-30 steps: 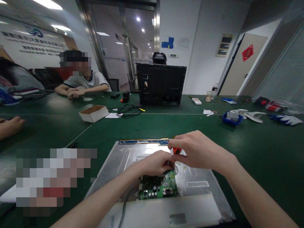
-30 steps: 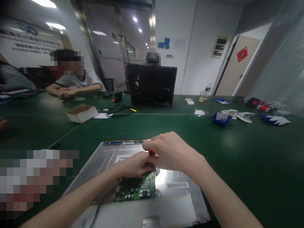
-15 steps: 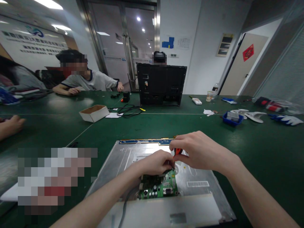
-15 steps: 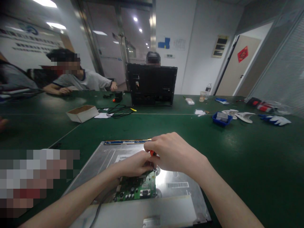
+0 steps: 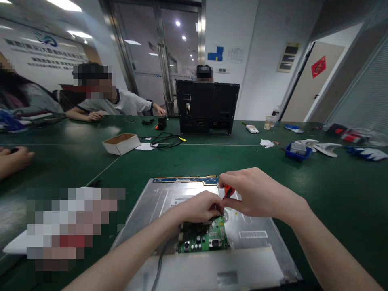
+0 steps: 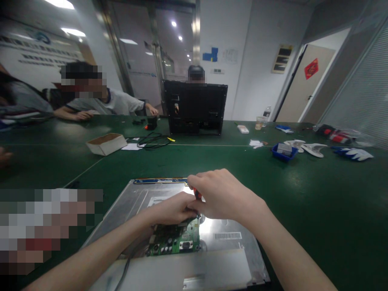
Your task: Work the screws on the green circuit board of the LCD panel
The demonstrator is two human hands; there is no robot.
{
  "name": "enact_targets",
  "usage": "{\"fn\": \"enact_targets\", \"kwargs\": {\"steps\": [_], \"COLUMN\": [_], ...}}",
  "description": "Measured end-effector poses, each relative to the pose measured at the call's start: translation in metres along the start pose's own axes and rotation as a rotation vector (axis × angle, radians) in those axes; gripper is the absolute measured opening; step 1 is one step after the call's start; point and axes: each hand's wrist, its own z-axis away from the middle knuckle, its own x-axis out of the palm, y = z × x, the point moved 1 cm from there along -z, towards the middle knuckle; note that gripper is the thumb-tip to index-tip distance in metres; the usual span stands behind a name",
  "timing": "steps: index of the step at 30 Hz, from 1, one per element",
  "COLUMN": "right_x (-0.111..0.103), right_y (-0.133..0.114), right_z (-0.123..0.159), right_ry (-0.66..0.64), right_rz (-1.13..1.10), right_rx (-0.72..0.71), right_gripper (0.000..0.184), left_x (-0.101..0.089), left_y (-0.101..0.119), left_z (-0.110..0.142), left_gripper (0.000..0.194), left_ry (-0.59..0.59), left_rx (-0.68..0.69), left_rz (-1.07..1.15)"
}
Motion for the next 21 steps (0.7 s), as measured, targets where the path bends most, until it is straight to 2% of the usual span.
{"fn": "enact_targets", "kwargs": {"steps": [3, 9, 12, 21], "right_x": [-0.001, 0.004, 0.005, -0.006], "right_y": [-0.001, 0.002, 0.003, 0.002], "right_z": [0.002, -0.002, -0.003, 0.004], "right_ry": [-0.014, 0.021, 0.027, -0.062], "right_rz": [-0.04, 0.019, 0.056, -0.049], "right_rx": [-0.029, 0.007, 0.037, 0.022], "right_gripper": [0.009, 0.004, 0.01, 0.009], "left_x": [0.0, -0.001, -0.001, -0.002], "left_y": [0.001, 0.004, 0.003, 0.005], "left_z": [0.0, 0.002, 0.002, 0.002], "left_gripper": [0.021, 0.019, 0.02, 0.019], "left_ry": [-0.006, -0.004, -0.004, 0.005], "left_rx": [-0.009, -0.004, 0.012, 0.008], "left_rz": [0.009, 0.015, 0.002, -0.01]}}
